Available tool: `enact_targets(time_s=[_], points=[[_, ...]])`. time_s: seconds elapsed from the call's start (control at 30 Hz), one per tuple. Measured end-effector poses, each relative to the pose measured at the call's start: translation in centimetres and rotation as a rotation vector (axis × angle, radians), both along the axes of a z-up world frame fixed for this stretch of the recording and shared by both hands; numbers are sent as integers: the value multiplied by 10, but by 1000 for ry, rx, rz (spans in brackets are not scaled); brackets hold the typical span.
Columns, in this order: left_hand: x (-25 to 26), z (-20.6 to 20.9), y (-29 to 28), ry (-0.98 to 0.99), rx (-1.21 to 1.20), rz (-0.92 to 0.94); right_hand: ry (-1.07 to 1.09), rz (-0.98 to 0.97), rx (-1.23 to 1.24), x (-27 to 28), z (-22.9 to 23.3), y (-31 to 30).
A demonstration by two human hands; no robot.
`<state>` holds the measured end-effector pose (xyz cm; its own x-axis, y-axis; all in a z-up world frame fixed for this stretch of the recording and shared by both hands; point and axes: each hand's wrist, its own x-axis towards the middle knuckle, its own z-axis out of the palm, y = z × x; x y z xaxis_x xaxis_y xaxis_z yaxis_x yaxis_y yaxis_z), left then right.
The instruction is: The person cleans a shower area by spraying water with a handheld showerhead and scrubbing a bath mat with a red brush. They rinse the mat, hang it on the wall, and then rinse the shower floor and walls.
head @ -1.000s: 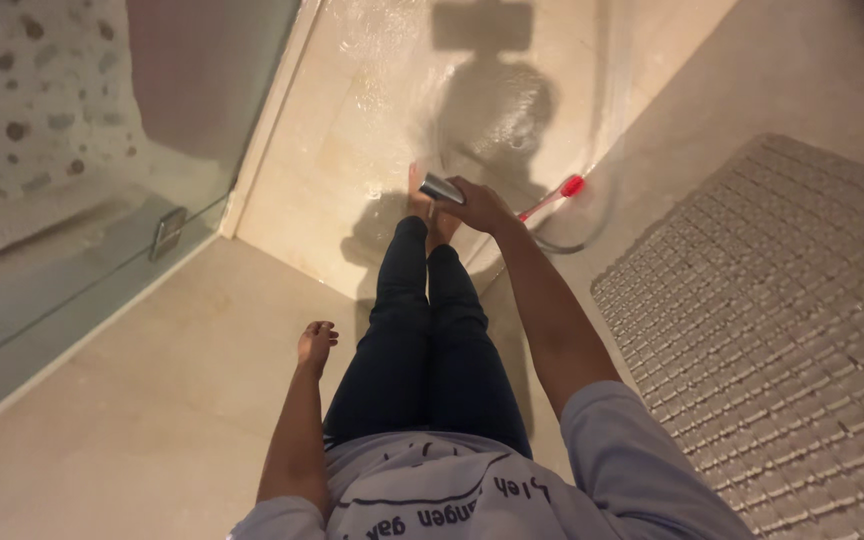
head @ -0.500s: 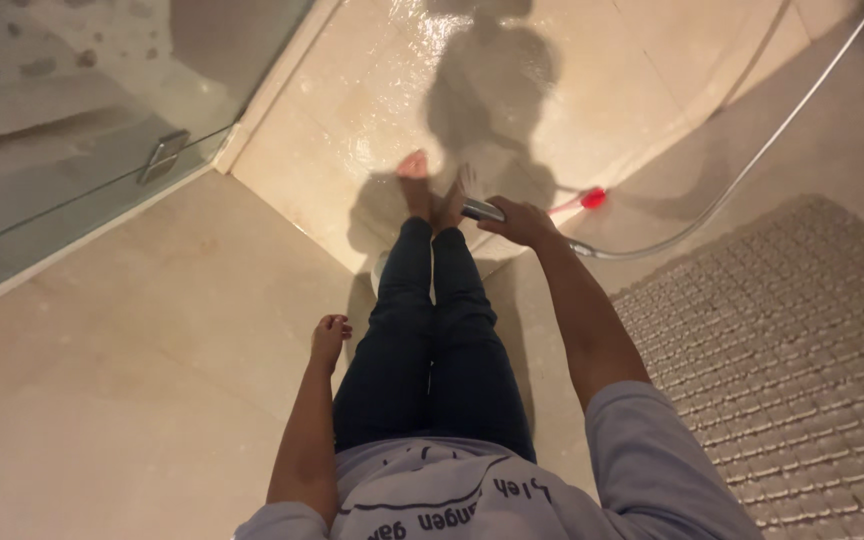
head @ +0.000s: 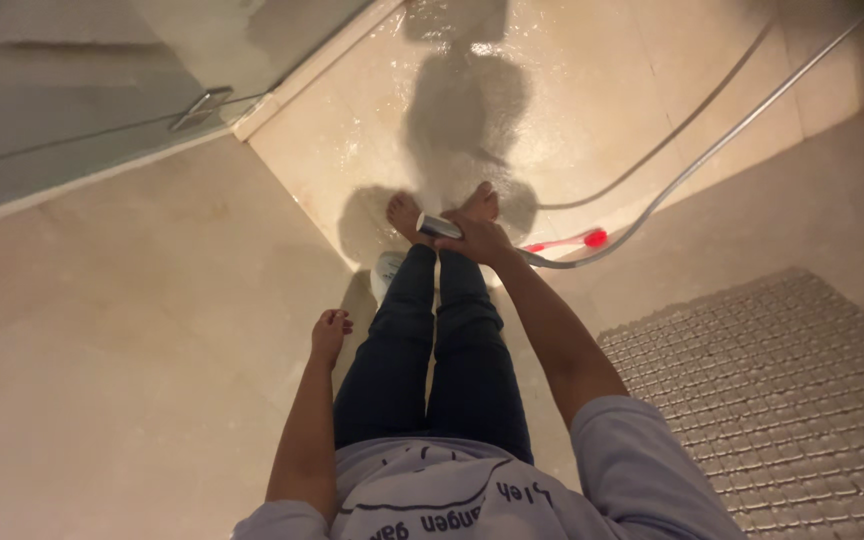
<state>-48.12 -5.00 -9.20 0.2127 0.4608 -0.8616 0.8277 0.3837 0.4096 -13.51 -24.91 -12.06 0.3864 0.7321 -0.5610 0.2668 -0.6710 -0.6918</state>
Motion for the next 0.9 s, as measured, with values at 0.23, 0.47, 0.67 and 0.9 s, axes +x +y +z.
enact_targets(time_s=[0.23,0.47,0.67,0.9], points=[[-31,2,10,-46,-7,139,26,331,-71,-62,-18,74],[-72,8,16,312,-30,227,265,572,175,-183,16,170],[-87,7,19,211,-60,364,202,712,0,-241,8,257],[-93,-5,16,219,-115,344,-135,290,219,-170,6,292]])
